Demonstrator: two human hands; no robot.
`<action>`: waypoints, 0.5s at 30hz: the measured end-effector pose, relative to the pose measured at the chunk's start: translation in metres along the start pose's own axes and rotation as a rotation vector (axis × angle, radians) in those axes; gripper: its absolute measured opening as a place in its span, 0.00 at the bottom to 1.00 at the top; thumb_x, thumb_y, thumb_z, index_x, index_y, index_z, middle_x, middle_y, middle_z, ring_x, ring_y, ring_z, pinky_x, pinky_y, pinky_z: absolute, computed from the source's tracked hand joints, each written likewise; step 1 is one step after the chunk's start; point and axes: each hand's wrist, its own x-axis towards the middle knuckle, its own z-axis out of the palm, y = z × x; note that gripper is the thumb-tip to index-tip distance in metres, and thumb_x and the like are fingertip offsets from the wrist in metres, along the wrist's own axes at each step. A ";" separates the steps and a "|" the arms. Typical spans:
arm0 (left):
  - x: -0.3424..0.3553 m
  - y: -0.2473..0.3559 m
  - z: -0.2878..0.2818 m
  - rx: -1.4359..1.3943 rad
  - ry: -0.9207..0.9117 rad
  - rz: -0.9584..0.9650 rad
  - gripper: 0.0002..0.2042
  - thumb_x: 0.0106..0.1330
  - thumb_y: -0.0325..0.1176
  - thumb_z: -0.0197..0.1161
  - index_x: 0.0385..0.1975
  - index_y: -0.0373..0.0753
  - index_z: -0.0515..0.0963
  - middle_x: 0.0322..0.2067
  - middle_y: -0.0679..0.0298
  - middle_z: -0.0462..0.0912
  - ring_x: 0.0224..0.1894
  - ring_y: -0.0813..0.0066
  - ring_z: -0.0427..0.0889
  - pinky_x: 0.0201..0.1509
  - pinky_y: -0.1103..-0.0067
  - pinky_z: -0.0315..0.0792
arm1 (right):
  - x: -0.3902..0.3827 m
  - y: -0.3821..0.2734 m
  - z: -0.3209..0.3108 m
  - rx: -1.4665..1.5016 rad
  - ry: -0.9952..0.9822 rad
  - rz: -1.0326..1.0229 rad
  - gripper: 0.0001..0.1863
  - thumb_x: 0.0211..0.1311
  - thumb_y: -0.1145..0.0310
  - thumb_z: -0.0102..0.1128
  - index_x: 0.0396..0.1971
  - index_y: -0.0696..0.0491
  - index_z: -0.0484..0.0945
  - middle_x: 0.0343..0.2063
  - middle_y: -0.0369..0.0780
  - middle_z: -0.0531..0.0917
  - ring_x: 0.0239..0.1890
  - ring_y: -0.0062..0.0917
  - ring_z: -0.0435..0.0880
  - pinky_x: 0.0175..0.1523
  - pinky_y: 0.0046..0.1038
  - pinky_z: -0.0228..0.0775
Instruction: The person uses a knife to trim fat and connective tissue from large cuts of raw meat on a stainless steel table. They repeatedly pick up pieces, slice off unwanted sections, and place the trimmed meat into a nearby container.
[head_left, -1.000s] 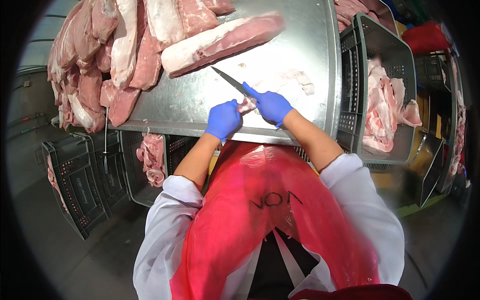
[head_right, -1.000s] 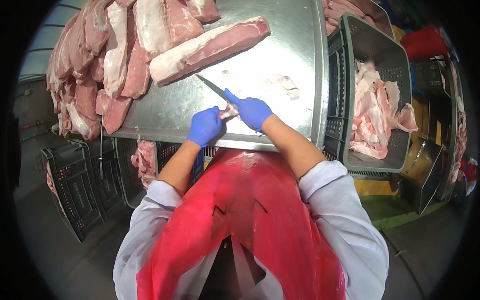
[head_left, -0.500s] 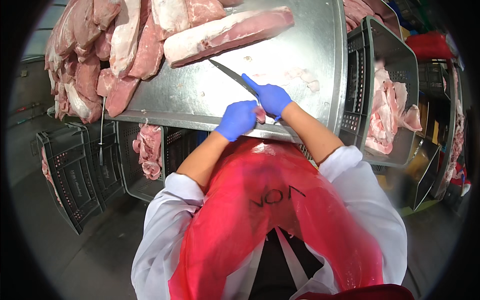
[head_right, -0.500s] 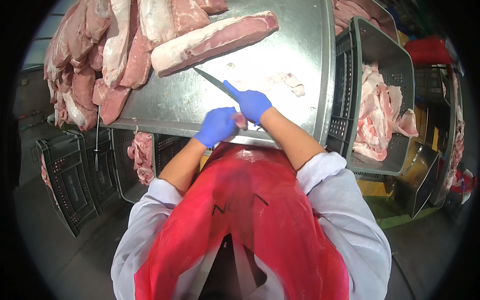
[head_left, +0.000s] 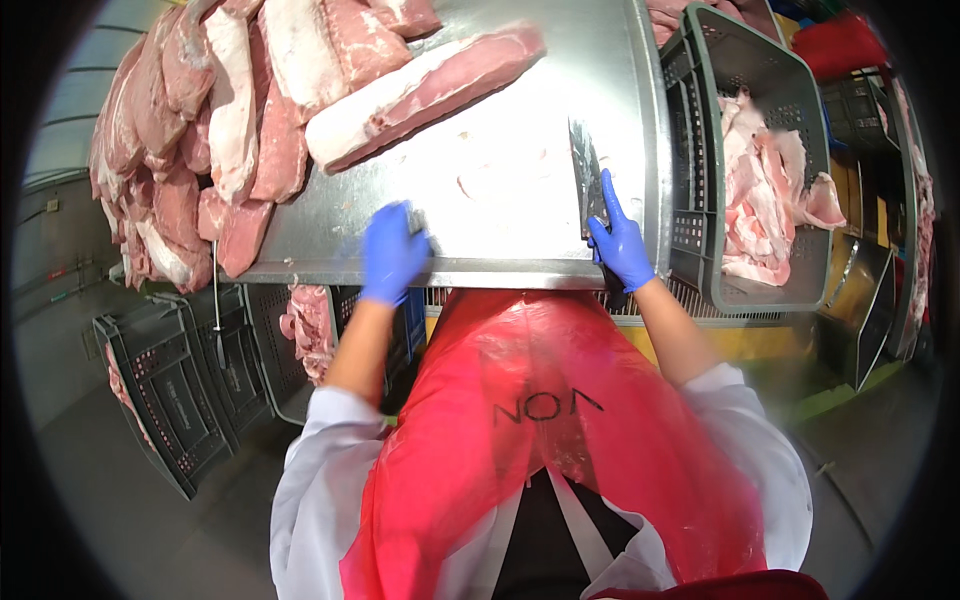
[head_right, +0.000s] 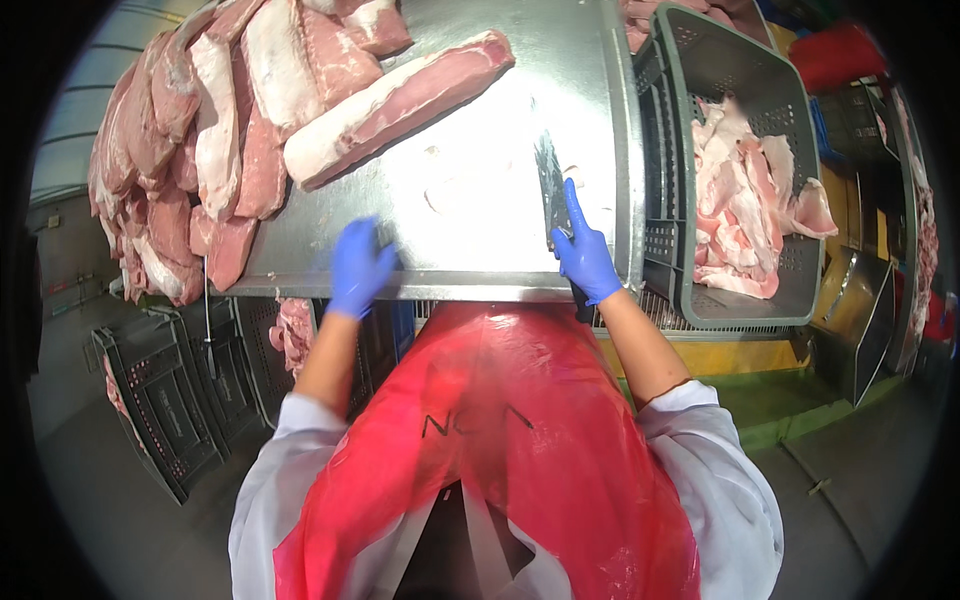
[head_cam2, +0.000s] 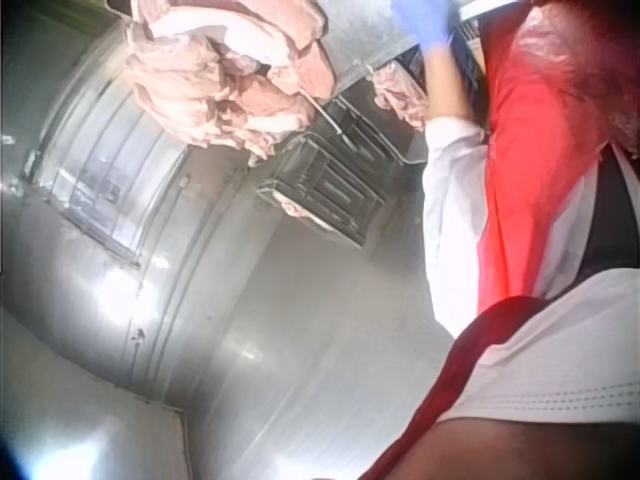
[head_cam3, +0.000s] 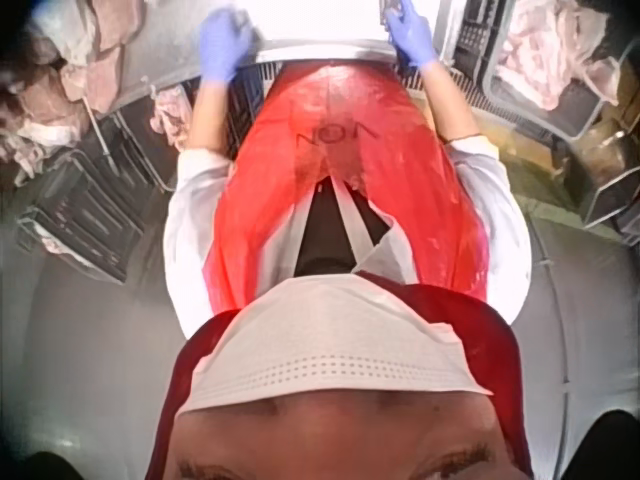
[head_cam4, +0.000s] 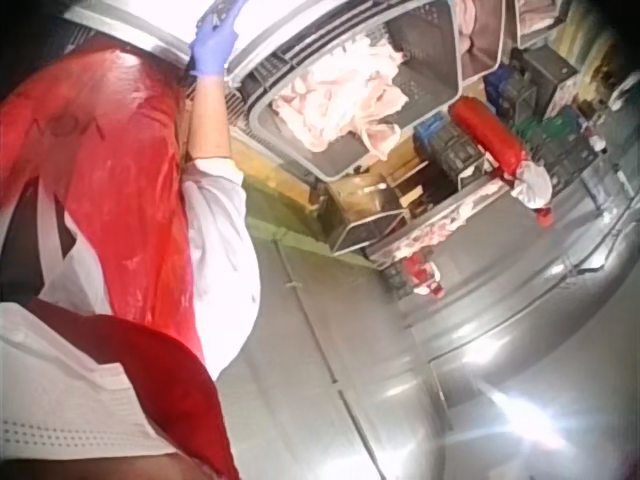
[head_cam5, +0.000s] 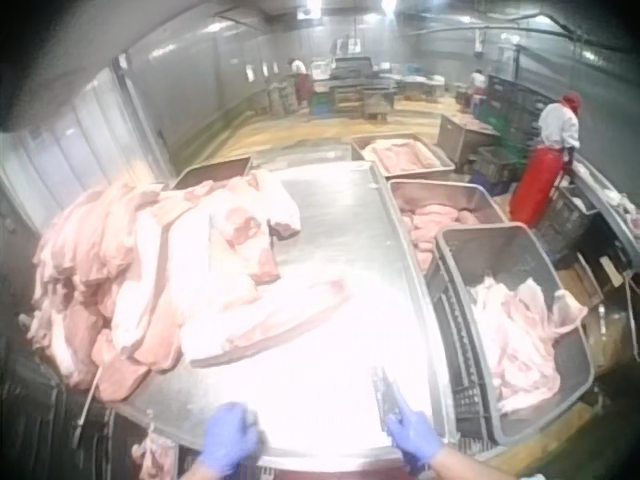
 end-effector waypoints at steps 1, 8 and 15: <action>0.031 0.032 0.027 -0.084 0.104 0.109 0.30 0.58 0.37 0.68 0.60 0.31 0.72 0.55 0.42 0.77 0.59 0.41 0.74 0.64 0.56 0.69 | -0.002 0.000 -0.004 0.003 0.024 -0.002 0.43 0.71 0.73 0.52 0.79 0.33 0.42 0.21 0.38 0.80 0.19 0.19 0.76 0.24 0.28 0.74; 0.107 0.106 0.088 -0.107 -0.431 -0.084 0.22 0.58 0.46 0.70 0.41 0.32 0.83 0.32 0.46 0.86 0.38 0.52 0.87 0.48 0.65 0.79 | -0.031 0.034 -0.028 0.121 0.177 -0.002 0.46 0.67 0.75 0.52 0.80 0.34 0.41 0.18 0.36 0.78 0.15 0.17 0.73 0.22 0.25 0.71; 0.136 0.234 -0.019 -1.328 -0.549 -0.092 0.19 0.67 0.37 0.66 0.52 0.33 0.79 0.40 0.61 0.85 0.37 0.76 0.84 0.42 0.78 0.79 | -0.041 0.060 -0.024 0.393 0.186 0.002 0.45 0.69 0.77 0.52 0.80 0.35 0.41 0.20 0.35 0.77 0.17 0.14 0.71 0.21 0.22 0.69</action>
